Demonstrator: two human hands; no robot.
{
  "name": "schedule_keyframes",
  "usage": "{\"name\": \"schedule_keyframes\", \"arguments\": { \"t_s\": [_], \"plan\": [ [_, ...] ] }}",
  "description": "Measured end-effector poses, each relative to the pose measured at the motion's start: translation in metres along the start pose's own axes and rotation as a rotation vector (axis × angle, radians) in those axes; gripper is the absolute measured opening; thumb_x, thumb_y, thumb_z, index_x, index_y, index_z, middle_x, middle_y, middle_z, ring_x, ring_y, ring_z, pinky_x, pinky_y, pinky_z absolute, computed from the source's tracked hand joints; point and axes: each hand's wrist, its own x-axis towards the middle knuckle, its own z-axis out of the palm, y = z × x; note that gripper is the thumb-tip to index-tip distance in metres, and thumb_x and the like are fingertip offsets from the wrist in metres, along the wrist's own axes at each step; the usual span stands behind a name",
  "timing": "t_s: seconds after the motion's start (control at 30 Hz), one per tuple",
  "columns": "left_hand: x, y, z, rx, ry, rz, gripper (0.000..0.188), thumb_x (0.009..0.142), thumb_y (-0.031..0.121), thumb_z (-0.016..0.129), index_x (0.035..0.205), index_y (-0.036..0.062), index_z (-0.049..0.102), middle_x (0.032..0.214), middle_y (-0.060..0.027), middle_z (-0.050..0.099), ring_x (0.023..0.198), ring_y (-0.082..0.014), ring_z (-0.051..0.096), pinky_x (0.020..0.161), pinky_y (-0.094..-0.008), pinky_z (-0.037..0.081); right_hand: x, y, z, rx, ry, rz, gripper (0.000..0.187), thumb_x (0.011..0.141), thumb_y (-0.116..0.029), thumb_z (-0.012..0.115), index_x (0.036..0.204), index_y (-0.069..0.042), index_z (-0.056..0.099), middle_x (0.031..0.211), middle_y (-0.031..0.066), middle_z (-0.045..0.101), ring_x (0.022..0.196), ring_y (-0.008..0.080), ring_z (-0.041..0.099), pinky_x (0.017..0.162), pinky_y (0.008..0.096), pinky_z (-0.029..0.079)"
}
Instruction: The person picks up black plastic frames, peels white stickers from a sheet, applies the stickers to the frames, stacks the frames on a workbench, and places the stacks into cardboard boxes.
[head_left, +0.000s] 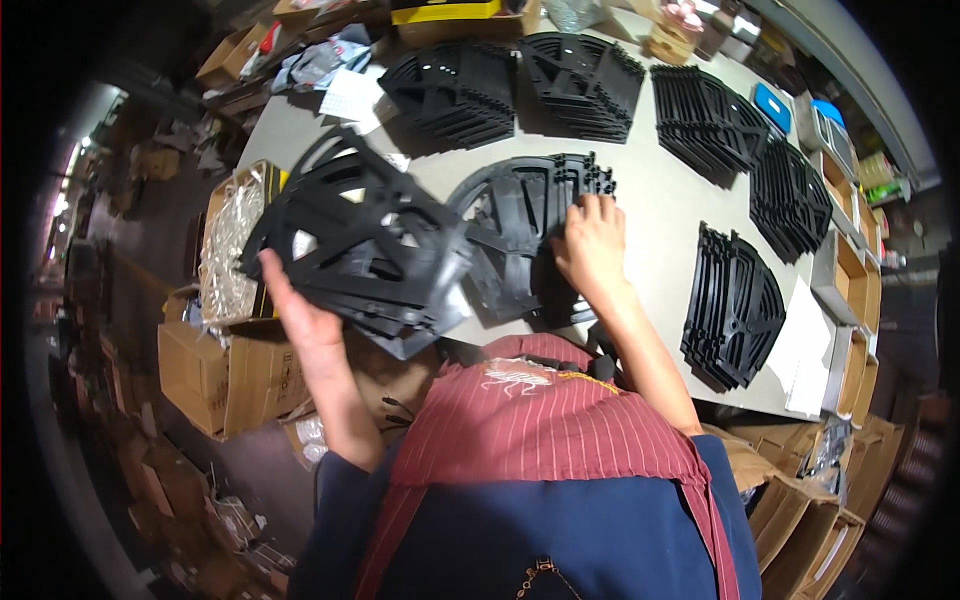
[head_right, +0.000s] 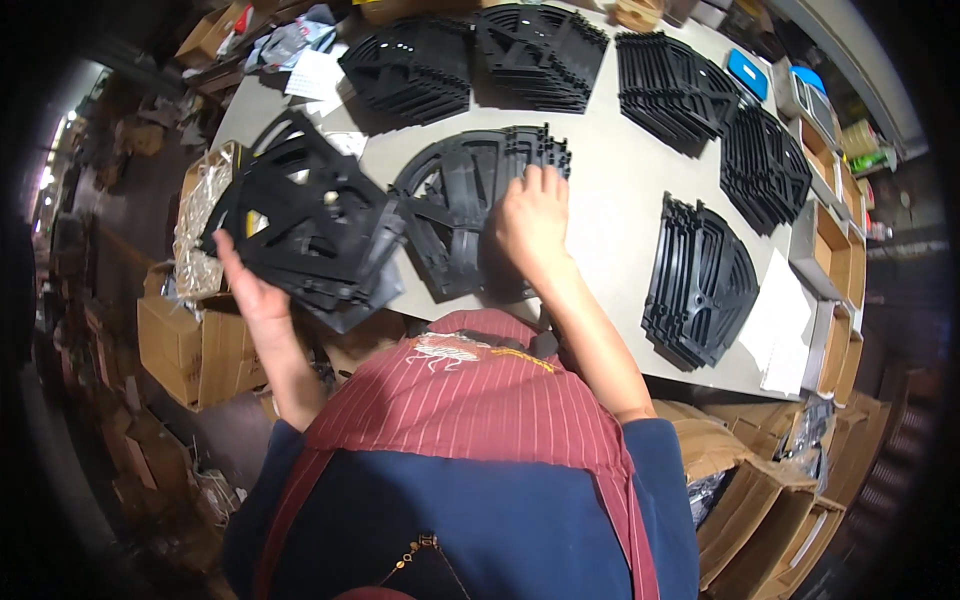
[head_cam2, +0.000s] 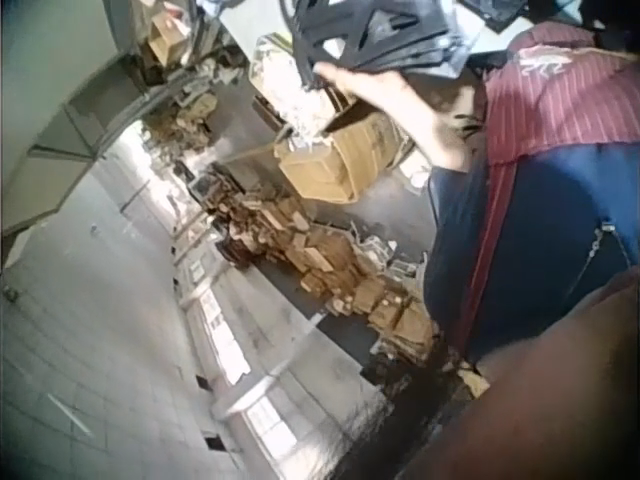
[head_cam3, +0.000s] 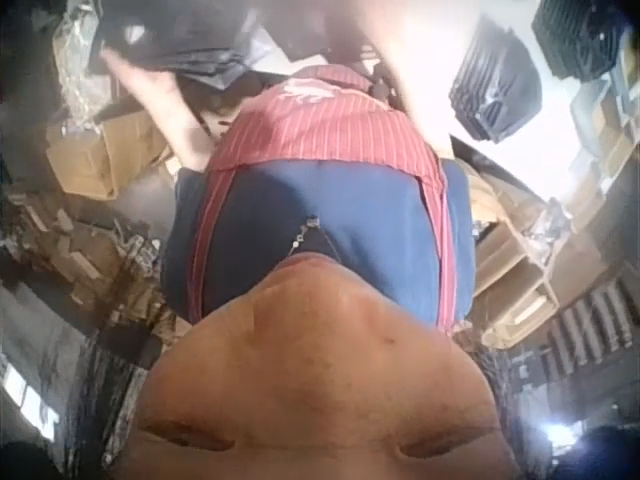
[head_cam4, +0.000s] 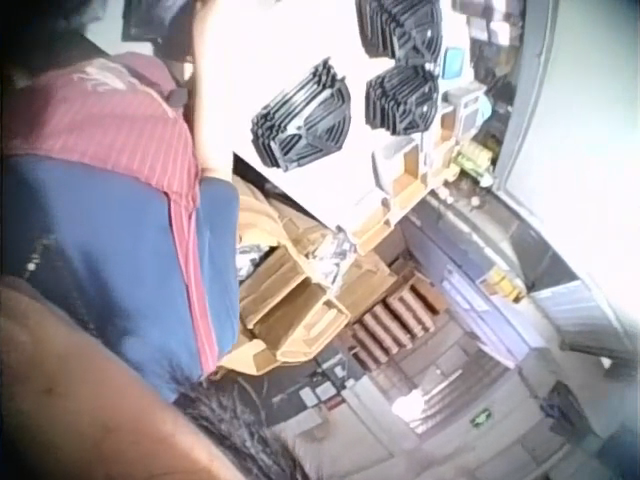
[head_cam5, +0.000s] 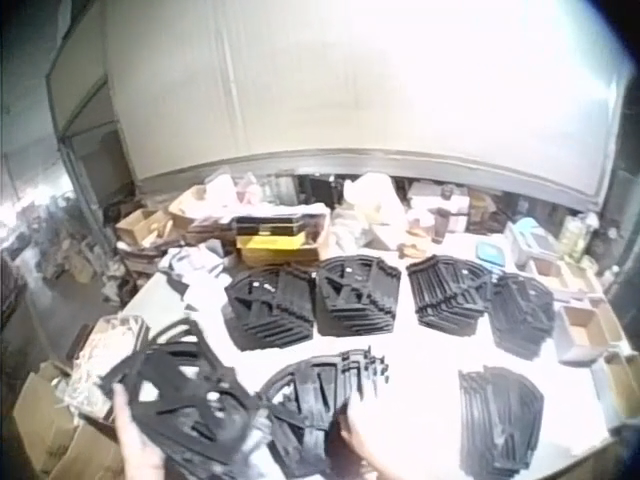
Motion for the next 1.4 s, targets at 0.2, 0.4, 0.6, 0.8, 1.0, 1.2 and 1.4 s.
{"name": "schedule_keyframes", "arguments": {
  "t_s": [0.2, 0.4, 0.6, 0.8, 1.0, 1.2, 1.4],
  "plan": [
    [-0.006, -0.049, 0.008, 0.019, -0.193, -0.329, 0.063, 0.085, 0.068, 0.068, 0.103, 0.0075, 0.065, 0.088, -0.0042, 0.068, 0.082, -0.0179, 0.067, 0.082, -0.0351, 0.057, 0.036, -0.021, -0.056, 1.102, -0.302, 0.210, 0.051, 0.088, -0.048, 0.073, 0.101, 0.001, 0.069, 0.089, 0.0173, 0.069, 0.081, 0.0360, 0.067, 0.073, 0.0411, 0.053],
    [-0.029, -0.056, 0.052, 0.085, -0.256, -0.362, 0.071, 0.087, 0.073, 0.060, 0.113, 0.0070, 0.061, 0.090, -0.0036, 0.064, 0.084, -0.0177, 0.065, 0.083, -0.0334, 0.055, 0.031, 0.013, -0.042, 1.368, -0.282, 0.497, 0.022, 0.088, -0.024, 0.070, 0.084, -0.004, 0.062, 0.084, 0.0114, 0.072, 0.078, 0.0199, 0.071, 0.066, 0.0333, 0.053],
    [-0.024, -0.057, 0.040, 0.098, -0.296, -0.431, 0.064, 0.087, 0.076, 0.057, 0.071, 0.0146, 0.049, 0.098, -0.0097, 0.066, 0.087, -0.0195, 0.067, 0.082, -0.0345, 0.056, 0.041, 0.039, -0.136, 1.868, 0.194, 0.381, 0.020, 0.088, -0.008, 0.074, 0.087, -0.007, 0.054, 0.093, 0.0095, 0.069, 0.081, 0.0151, 0.070, 0.071, 0.0258, 0.055],
    [-0.019, -0.069, 0.041, 0.139, -0.340, -0.392, 0.073, 0.087, 0.072, 0.060, 0.102, 0.0002, 0.058, 0.098, -0.0102, 0.065, 0.079, -0.0164, 0.067, 0.071, -0.0325, 0.060, 0.050, -0.030, -0.151, 0.754, 0.024, -0.225, 0.027, 0.082, -0.025, 0.076, 0.087, -0.004, 0.061, 0.083, 0.0181, 0.064, 0.076, 0.0373, 0.064, 0.064, 0.0456, 0.048],
    [-0.047, -0.065, 0.093, 0.455, -0.418, -0.244, 0.079, 0.092, 0.074, 0.051, 0.106, -0.0019, 0.067, 0.093, -0.0075, 0.070, 0.084, -0.0147, 0.067, 0.078, -0.0287, 0.054, 0.021, -0.079, -0.104, 0.806, -0.056, -0.221, 0.044, 0.086, -0.028, 0.073, 0.113, 0.003, 0.059, 0.091, 0.0164, 0.064, 0.088, 0.0354, 0.062, 0.079, 0.0449, 0.047],
    [-0.043, -0.084, 0.097, 0.393, -0.387, -0.175, 0.060, 0.098, 0.061, 0.056, 0.101, 0.0017, 0.064, 0.090, -0.0066, 0.069, 0.081, -0.0145, 0.067, 0.075, -0.0282, 0.054, 0.018, -0.033, -0.119, 1.459, -0.207, 0.129, 0.031, 0.078, -0.017, 0.086, 0.088, -0.004, 0.060, 0.075, -0.0033, 0.058, 0.071, 0.0052, 0.052, 0.061, 0.0240, 0.041],
    [-0.024, -0.082, 0.089, 0.155, -0.293, -0.351, 0.053, 0.101, 0.050, 0.057, 0.125, 0.0024, 0.059, 0.101, -0.0066, 0.068, 0.090, -0.0198, 0.066, 0.080, -0.0335, 0.057, -0.015, 0.070, -0.174, 1.533, 0.088, 0.475, 0.029, 0.078, -0.009, 0.086, 0.097, -0.007, 0.064, 0.088, -0.0035, 0.060, 0.076, 0.0058, 0.058, 0.068, 0.0210, 0.048]
  ]
}}
